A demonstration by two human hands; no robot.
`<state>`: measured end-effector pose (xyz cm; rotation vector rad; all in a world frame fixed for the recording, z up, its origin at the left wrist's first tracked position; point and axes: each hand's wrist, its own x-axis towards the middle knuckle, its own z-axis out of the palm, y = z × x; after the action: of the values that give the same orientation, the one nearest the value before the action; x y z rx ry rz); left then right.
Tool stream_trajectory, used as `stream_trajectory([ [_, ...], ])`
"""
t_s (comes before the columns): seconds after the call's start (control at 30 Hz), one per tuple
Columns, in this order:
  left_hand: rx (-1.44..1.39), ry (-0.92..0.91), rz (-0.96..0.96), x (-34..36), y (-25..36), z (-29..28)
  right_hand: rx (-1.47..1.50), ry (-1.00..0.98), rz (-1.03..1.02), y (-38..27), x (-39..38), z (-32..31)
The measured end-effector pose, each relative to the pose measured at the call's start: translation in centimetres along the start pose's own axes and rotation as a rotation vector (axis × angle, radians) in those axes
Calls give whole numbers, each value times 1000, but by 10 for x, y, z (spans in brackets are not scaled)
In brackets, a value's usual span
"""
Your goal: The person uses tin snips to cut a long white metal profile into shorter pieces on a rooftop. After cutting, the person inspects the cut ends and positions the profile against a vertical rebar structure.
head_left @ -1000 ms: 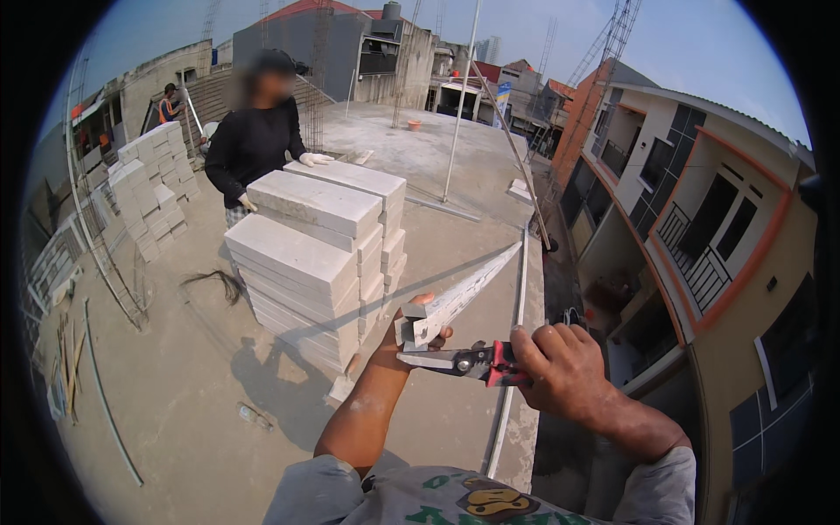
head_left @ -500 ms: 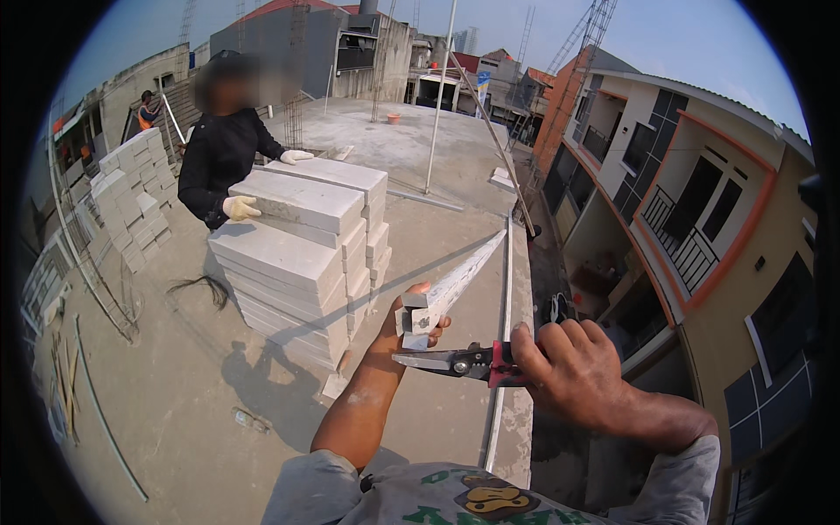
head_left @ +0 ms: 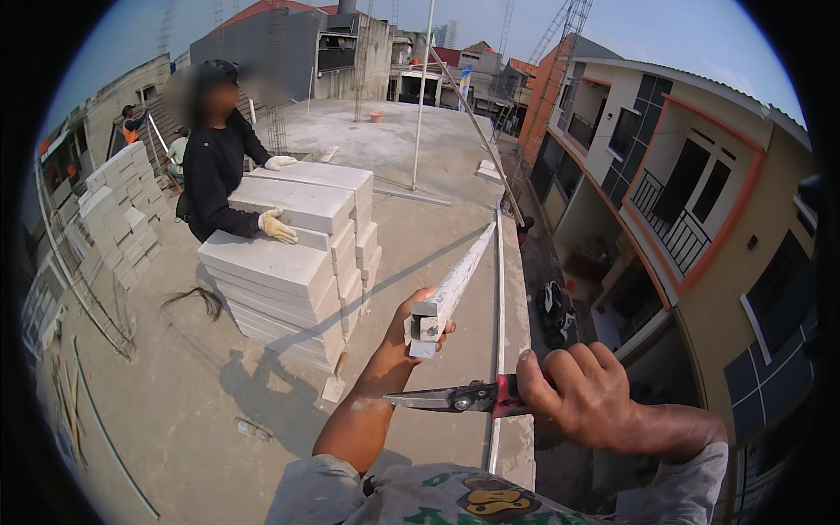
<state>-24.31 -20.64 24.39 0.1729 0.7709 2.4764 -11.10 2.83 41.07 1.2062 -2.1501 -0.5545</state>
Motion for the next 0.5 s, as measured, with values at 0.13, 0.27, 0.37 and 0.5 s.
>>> stream_trajectory([
  [0.13,-107,271,63,9,-8,14,-49,-159,63,-3,6,2],
  [0.27,-15,186,147,13,-14,14,-92,-93,71,6,2,-5],
  [0.37,-20,76,62,19,-12,5,-9,-27,147,12,-2,-15],
  [0.5,-7,124,25,25,-18,7,-77,-122,161,14,5,-4],
])
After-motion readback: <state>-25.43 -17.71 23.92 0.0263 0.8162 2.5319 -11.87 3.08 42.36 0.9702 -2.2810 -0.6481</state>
